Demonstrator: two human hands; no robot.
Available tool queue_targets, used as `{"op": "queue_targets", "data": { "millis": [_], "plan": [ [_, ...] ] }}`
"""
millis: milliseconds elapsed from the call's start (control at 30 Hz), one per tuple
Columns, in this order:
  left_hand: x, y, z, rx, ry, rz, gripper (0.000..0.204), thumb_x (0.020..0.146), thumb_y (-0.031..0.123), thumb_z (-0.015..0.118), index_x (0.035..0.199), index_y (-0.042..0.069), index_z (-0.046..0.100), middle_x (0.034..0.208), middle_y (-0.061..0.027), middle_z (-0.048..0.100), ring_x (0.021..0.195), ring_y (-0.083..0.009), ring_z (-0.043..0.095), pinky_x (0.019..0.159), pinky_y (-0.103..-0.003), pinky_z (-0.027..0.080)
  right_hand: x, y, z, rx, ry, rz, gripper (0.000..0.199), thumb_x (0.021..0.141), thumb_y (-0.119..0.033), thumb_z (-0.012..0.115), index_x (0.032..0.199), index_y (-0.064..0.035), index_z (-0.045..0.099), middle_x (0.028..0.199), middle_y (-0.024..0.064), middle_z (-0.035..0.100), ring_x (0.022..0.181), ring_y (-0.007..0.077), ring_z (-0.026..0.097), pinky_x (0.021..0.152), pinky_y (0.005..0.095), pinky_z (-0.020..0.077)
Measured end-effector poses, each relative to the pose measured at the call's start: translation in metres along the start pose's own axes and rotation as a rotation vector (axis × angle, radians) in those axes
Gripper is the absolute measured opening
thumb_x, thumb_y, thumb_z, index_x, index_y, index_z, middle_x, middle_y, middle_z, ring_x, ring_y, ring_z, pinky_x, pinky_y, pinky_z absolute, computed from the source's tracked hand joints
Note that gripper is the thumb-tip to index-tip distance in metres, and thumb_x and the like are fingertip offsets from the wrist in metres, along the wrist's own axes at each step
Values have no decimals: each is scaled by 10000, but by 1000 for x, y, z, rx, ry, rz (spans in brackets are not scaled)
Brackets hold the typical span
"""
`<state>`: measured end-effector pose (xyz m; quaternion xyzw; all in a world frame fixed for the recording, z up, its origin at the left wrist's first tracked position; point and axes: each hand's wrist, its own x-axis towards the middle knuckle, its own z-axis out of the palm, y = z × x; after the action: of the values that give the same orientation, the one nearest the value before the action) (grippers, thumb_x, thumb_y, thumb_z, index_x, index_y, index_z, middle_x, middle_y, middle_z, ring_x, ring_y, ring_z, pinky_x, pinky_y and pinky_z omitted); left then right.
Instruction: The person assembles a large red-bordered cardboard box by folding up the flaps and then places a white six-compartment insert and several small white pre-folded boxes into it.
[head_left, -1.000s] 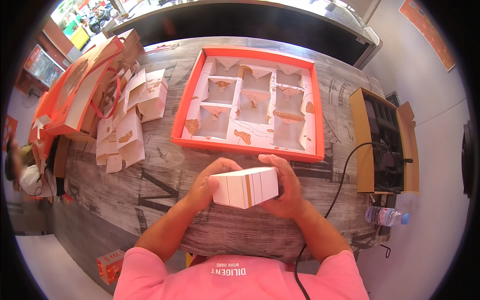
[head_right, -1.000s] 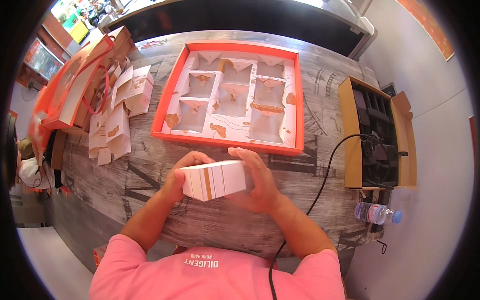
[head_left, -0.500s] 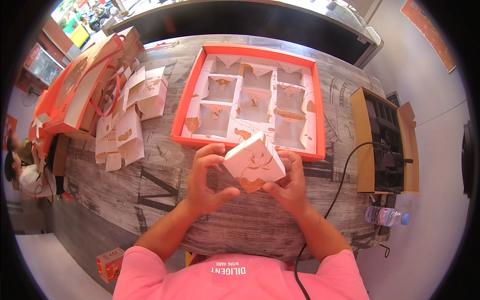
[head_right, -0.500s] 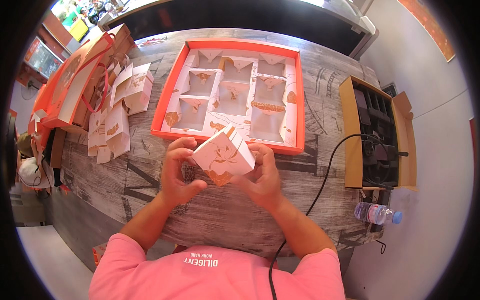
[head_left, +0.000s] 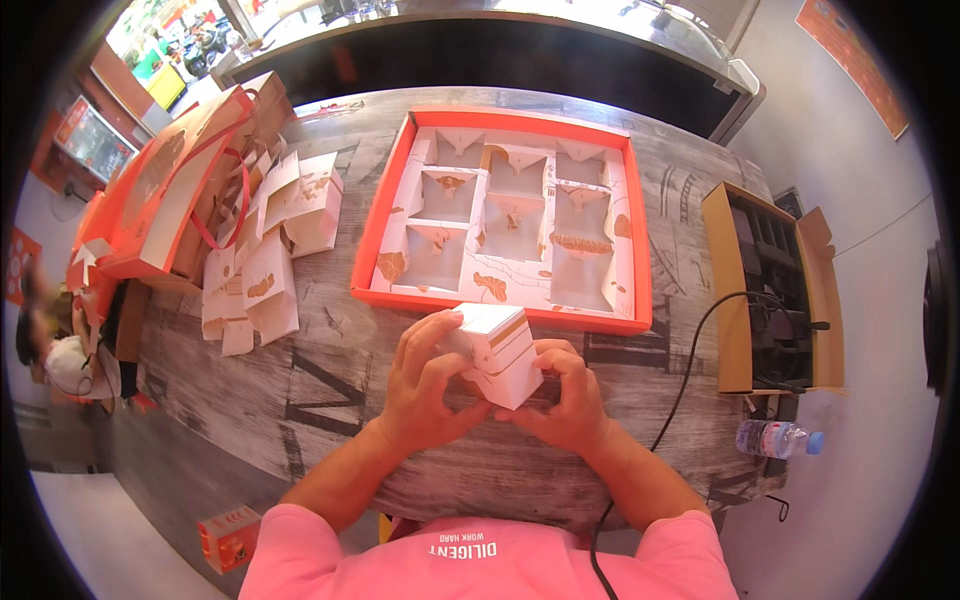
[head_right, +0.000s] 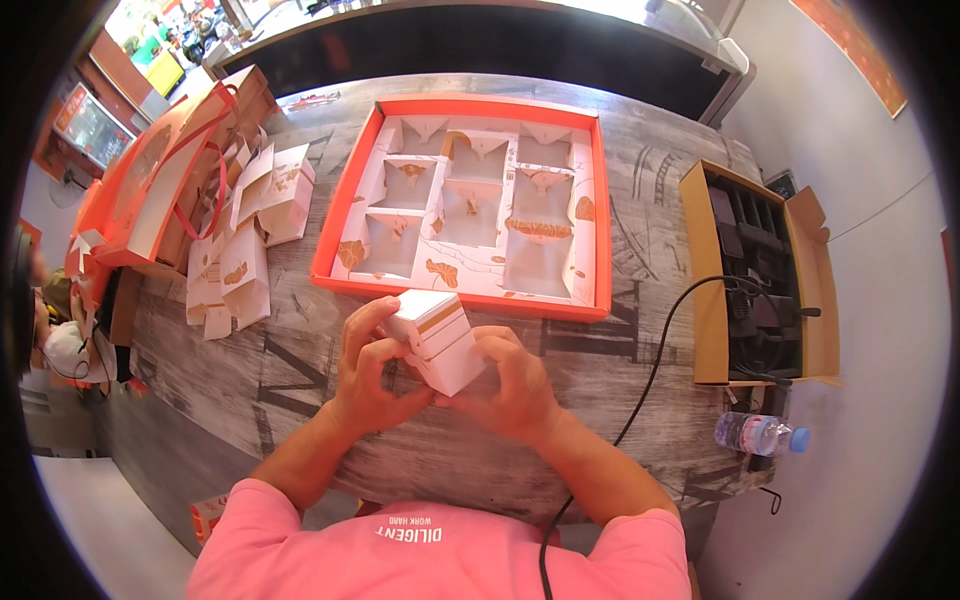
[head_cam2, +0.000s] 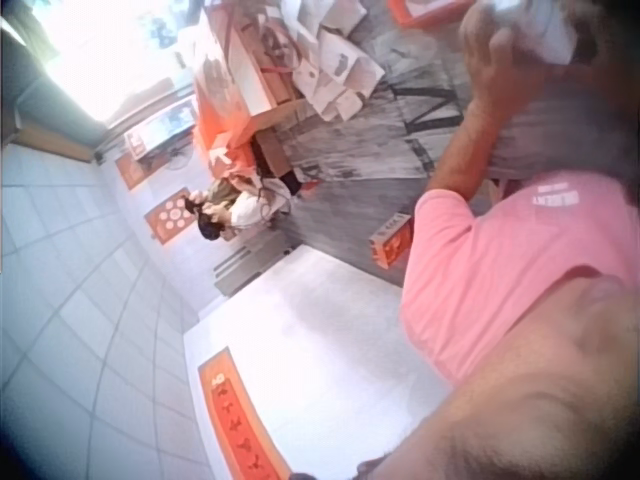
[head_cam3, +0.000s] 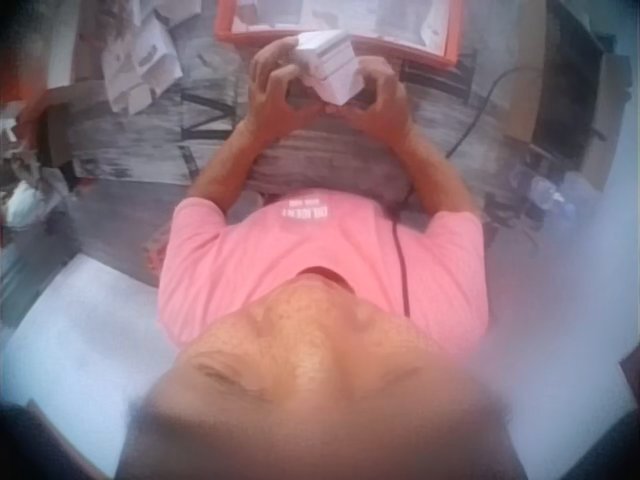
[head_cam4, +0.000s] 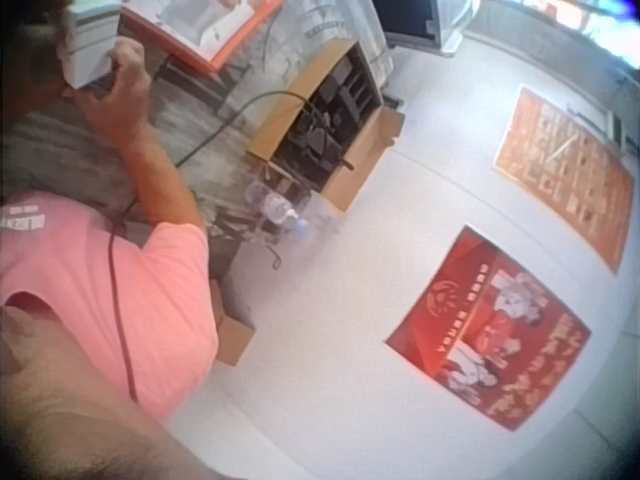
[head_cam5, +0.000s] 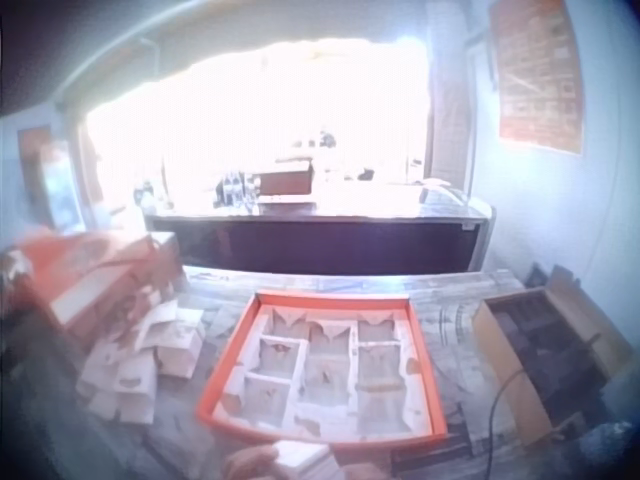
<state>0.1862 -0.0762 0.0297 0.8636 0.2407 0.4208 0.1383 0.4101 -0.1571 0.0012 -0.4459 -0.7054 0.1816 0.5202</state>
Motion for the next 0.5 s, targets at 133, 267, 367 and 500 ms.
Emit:
{"op": "queue_targets", "data": {
  "millis": [133, 267, 367, 500],
  "plan": [
    [6, -2, -8, -39, -23, -55, 576, 679, 57, 877, 1142, 77, 535, 1478, -267, 526, 1329, -415, 566, 1007, -482, 528, 8, -4, -6, -74, -1, -36, 704, 805, -267, 962, 1327, -38, 550, 1402, 224, 601, 1092, 314, 703, 837, 388, 620],
    [31, -21, -33, 113, 62, -75, 514, 707, 19, 834, 1128, 60, 541, 1470, -257, 549, 1344, -383, 569, 1034, -454, 517, 10, -3, -7, -260, 74, 7, 589, 841, -222, 877, 1329, -28, 610, 1473, 221, 551, 1032, 372, 735, 774, 385, 628],
    [64, -49, -56, 126, -28, -131, 500, 724, 18, 825, 1129, 60, 535, 1482, -238, 548, 1352, -389, 566, 1049, -439, 513, 15, -7, -13, -381, 37, 80, 526, 851, -173, 828, 1314, -16, 634, 1487, 201, 532, 1169, 347, 689, 868, 423, 614],
    [106, -66, -69, 40, -320, -268, 486, 741, 61, 830, 1120, 71, 527, 1513, -217, 524, 1375, -416, 550, 1064, -422, 511, 14, -6, -14, -418, 27, 113, 536, 839, -145, 824, 1323, -10, 636, 1505, 185, 517, 1237, 342, 657, 972, 452, 580]
  ]
}}
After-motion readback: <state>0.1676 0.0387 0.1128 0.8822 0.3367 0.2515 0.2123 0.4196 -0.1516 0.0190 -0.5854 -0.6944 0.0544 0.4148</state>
